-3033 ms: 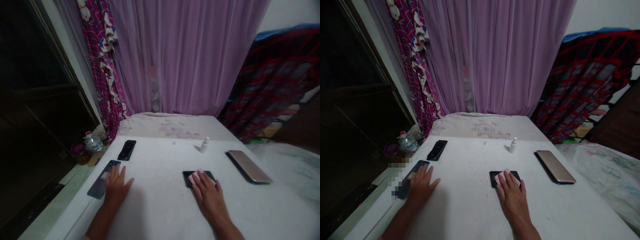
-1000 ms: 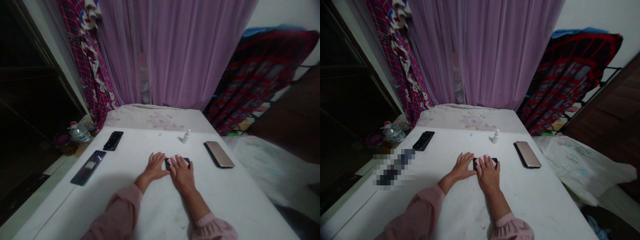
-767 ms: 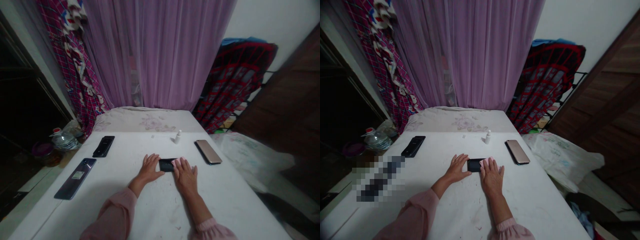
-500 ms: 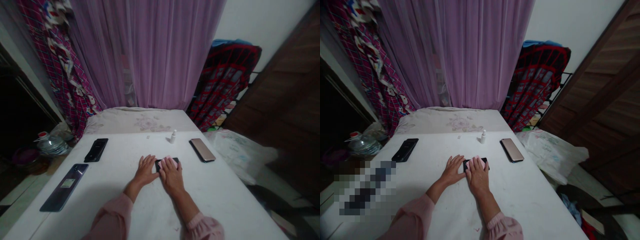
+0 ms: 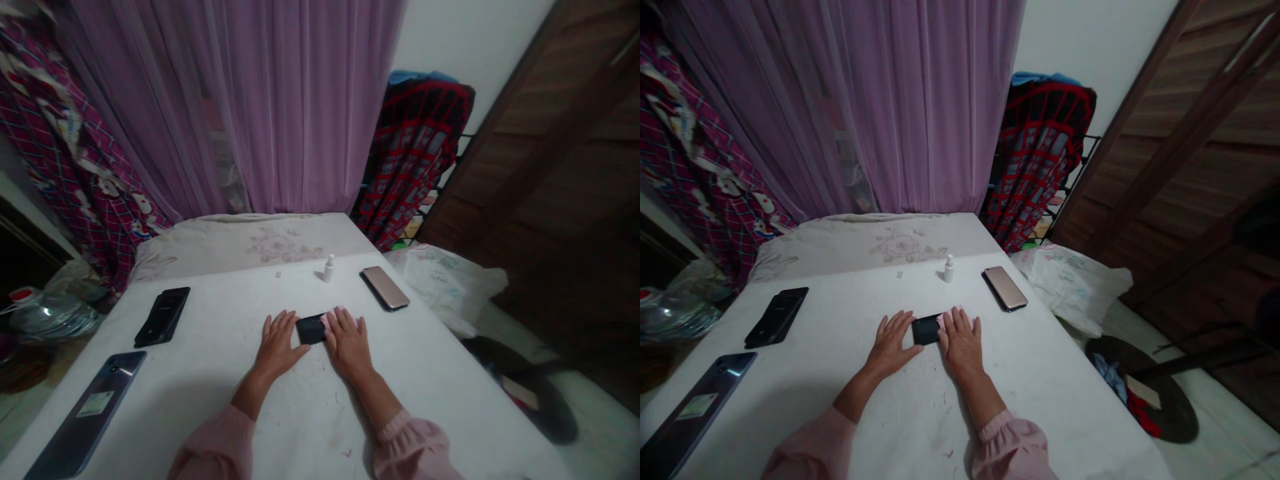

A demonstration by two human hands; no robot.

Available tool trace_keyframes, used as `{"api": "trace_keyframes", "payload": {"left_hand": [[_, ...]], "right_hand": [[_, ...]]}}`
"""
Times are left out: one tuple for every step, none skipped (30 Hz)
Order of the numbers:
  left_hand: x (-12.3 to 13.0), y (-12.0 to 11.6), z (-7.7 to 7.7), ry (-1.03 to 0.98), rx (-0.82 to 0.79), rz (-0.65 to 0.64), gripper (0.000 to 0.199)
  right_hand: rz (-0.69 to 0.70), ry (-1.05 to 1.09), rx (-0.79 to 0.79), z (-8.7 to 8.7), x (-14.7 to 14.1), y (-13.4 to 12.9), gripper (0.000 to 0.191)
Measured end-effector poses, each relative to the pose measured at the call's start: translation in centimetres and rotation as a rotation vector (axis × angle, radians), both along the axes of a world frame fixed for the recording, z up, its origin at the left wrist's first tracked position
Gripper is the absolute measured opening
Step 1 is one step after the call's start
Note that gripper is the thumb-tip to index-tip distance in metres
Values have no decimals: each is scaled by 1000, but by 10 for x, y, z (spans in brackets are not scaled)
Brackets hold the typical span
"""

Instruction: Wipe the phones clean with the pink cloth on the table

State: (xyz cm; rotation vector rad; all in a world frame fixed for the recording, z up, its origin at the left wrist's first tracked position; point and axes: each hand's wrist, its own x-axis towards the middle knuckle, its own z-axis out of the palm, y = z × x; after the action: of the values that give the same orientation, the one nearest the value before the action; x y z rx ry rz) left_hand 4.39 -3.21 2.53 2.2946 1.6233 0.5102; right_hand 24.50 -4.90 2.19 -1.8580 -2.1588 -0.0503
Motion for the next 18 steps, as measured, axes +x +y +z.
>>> {"api": "trace_keyframes", "payload": {"left_hand": [[0, 0, 0, 1, 0, -1, 56], [0, 0, 0, 0, 1, -3, 56], [0, 0, 1, 0, 2, -4, 56], [0, 0, 0, 0, 0, -5, 57], [0, 0, 0, 1, -1, -6, 57], [0, 0, 0, 2, -1, -6, 58], [0, 0, 0, 2, 1, -6, 58], [0, 0, 0, 1, 2, -5, 58], [0, 0, 1, -1, 1, -4, 59], [0, 1, 1, -3, -1, -3, 59], [0, 1, 1, -4, -5, -3, 59], [0, 1, 1, -4, -10, -3, 58], [0, 1, 2, -2, -18, -5, 58], [0, 1, 2, 0, -24, -9, 58], [-1, 1, 2, 2, -29, -14, 59], [-1, 1, 3, 3, -33, -19, 59], [-2, 1, 3, 4, -37, -23, 60], [-2, 1, 3, 4, -40, -25, 61]], "right_hand": [[4, -12, 4, -2, 1, -5, 46], [7, -23, 11, -4, 2, -11, 46], [7, -33, 22, -5, 3, -17, 46], [10, -40, 30, -6, 4, -23, 46], [16, -43, 31, -7, 5, -27, 46], [27, -44, 25, -7, 6, -31, 46], [40, -42, 14, -6, 6, -34, 47], [59, -39, 1, -4, 6, -36, 47], [85, -37, -12, -2, 4, -37, 48], [117, -35, -24, 1, 2, -37, 48], [155, -31, -32, 4, -1, -36, 48], [196, -27, -39, 7, -5, -35, 47], [240, -22, -46, 10, -9, -34, 47], [282, -15, -51, 13, -13, -32, 46], [321, -8, -56, 16, -16, -30, 45], [358, -1, -60, 19, -18, -28, 44], [393, 4, -66, 21, -19, -26, 44], [420, 7, -72, 23, -19, -24, 43]]}}
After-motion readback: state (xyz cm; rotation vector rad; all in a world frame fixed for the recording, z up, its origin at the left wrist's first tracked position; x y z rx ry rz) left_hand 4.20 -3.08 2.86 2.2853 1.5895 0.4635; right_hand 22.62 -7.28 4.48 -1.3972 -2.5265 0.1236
